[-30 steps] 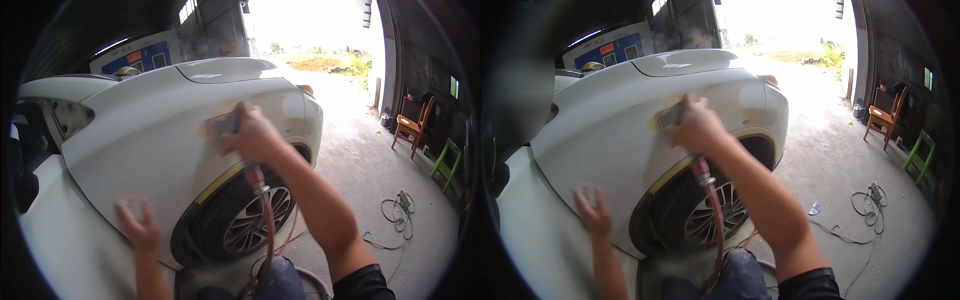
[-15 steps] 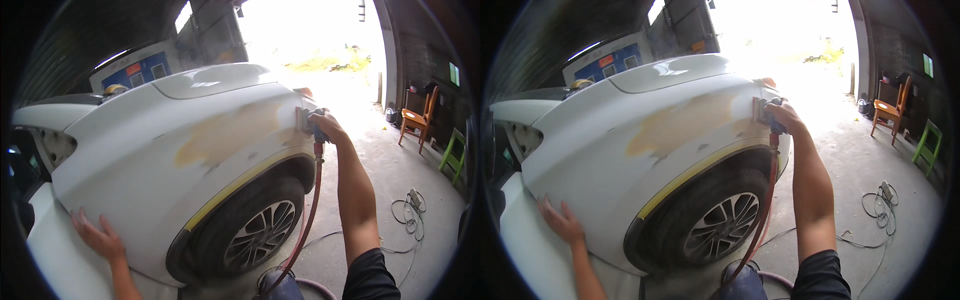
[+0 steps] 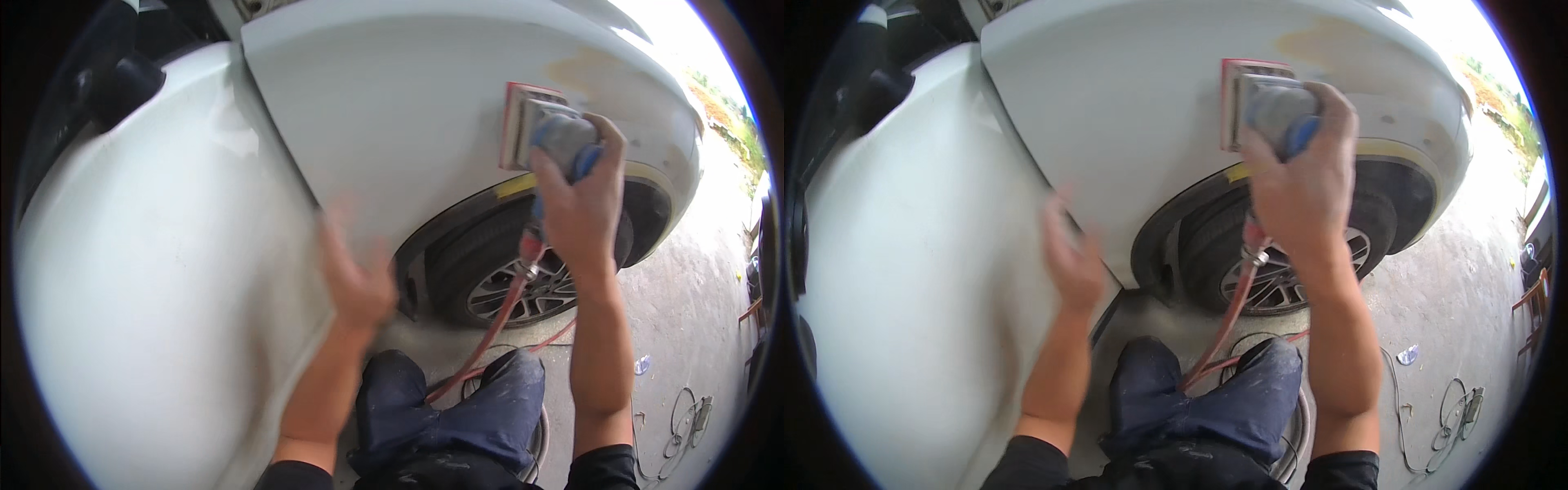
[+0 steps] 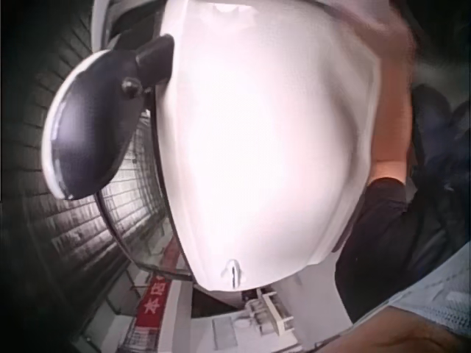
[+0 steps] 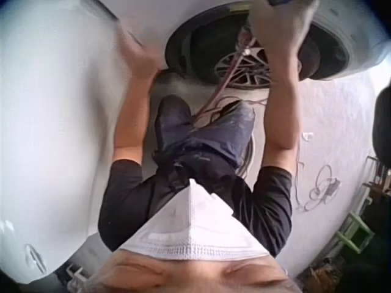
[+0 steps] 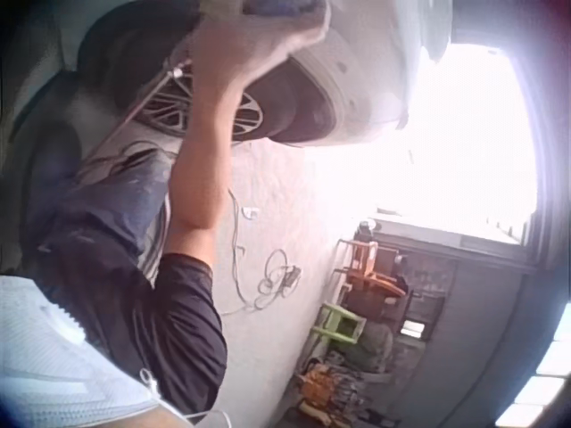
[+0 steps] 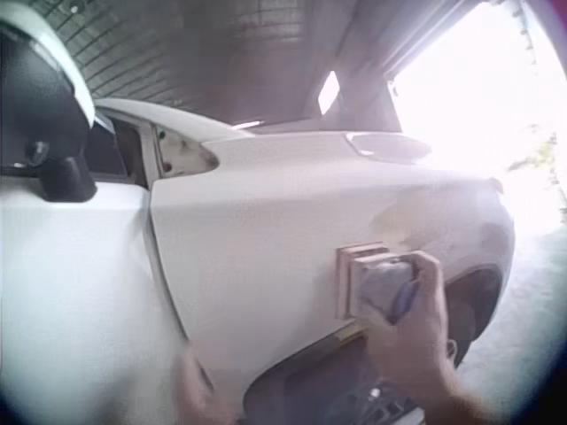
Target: The person uses a pneumatic sander to smooth the front bumper of a white car, moving the tool across the surface and periodically touching the area with their hand. The person then switches to a rotary polisher to continue smoothing the bumper near the wheel arch.
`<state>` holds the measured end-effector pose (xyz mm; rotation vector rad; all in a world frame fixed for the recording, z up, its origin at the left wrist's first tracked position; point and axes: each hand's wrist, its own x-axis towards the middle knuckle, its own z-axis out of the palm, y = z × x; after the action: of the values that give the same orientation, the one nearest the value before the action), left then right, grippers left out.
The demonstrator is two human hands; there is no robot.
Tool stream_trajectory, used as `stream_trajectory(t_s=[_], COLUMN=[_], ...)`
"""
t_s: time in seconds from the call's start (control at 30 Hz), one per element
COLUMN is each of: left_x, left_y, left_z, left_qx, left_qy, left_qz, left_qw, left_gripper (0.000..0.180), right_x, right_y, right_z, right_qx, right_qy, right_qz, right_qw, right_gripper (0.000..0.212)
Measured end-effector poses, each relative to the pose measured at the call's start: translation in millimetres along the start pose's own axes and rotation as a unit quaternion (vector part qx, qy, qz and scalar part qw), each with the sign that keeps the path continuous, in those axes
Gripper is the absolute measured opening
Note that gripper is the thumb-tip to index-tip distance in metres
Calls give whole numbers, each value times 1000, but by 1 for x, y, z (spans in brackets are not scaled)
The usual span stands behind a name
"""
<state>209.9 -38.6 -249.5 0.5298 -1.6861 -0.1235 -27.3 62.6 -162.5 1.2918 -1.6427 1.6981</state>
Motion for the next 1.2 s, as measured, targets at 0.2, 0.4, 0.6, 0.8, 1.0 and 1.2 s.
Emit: stream_trajectory(t_s=[0.2, 0.4, 0.6, 0.8, 1.0, 1.2], left_x=[-53, -110, -132, -158, -115, -105], left_y=[50, -30, -75, -112, -74, -76], left_z=[32, 27, -7, -17, -9, -19], left_qx=[-135, 170, 619, 115, -54, 34], left_qy=[-237, -234, -154, -145, -141, -207], left_qz=[-222, -135, 242, -129, -166, -143], left_qw=[936, 948, 731, 974, 975, 967], left_gripper=[62, 27, 23, 26, 22, 23], right_x=[-68, -166, -260, -247, -200, -211], right_y=[-52, -59, -59, -47, -44, -43], right_z=[62, 137, 188, 184, 157, 155], right_qx=[-2, 51, 122, 111, 86, 89], right_qy=[1, 38, -11, 55, 78, 37], right_qz=[6, -55, -12, -1, -41, 14], right_qw=[1000, 996, 992, 992, 992, 995], right_gripper=[67, 77, 83, 85, 89, 90])
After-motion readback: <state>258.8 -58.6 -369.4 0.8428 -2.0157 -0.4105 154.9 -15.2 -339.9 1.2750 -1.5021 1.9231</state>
